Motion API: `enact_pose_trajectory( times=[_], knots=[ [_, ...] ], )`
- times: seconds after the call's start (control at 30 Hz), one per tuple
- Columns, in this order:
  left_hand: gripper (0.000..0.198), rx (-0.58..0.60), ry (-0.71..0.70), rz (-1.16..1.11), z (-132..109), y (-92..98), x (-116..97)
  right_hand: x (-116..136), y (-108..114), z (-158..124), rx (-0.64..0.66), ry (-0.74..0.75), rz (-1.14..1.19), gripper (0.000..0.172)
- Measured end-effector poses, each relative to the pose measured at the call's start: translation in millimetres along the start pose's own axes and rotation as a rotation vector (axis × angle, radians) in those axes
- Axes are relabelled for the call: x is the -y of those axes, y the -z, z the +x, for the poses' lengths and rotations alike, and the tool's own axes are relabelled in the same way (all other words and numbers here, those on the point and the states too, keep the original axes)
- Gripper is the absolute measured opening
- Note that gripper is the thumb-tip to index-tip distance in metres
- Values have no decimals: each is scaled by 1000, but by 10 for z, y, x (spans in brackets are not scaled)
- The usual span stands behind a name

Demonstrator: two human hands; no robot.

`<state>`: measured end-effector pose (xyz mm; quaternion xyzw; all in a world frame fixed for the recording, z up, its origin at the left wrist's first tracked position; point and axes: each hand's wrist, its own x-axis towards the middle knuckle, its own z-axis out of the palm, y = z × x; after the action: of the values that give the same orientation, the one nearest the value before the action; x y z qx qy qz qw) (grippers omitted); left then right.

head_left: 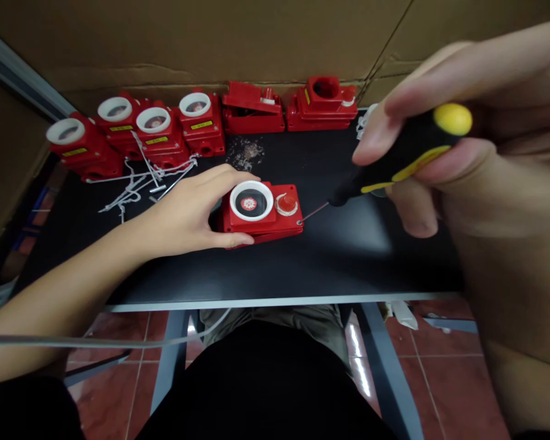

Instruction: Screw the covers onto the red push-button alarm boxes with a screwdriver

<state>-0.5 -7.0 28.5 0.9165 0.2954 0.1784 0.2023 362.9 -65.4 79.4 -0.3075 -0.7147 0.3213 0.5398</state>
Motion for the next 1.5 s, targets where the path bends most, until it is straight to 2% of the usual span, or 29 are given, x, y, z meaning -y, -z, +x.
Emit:
enact_pose_trajectory(
  times=[0.17,0.27,0.37,0.53,0.63,0.8,0.93,1.03,1.13,1.23,1.4,1.5],
  knots=[
    [91,25,-3,-13,-1,-5,-17,29,-97,26,111,-45,172,26],
    [96,56,31,-32,-10,-24,-43,-64,-101,96,128,69,238,24],
    [92,78,47,-39,-14,-47,-48,-158,-62,129,90,214,82,38],
    [92,34,9,7,-13,-57,-23,-174,-26,46,-36,181,-217,42],
    [94,36,42,13,-26,-42,-27,-162,-49,16,-75,202,-272,51],
    [95,41,68,35,-35,-30,-34,-110,-87,84,-37,76,0,46],
    [92,31,53,27,-22,-46,-13,-112,-39,153,9,117,35,41],
    [91,19,44,29,-16,-54,7,-166,-13,185,114,104,73,36],
    [91,9,29,35,-14,-53,23,-197,-40,193,222,157,215,29],
    [88,3,10,26,-12,-50,30,-153,-75,177,262,128,256,25],
    [84,1,6,-1,1,-48,29,-13,-84,192,200,165,116,19],
    [85,10,2,-15,6,-45,35,28,-75,186,61,166,-57,41]
  ],
)
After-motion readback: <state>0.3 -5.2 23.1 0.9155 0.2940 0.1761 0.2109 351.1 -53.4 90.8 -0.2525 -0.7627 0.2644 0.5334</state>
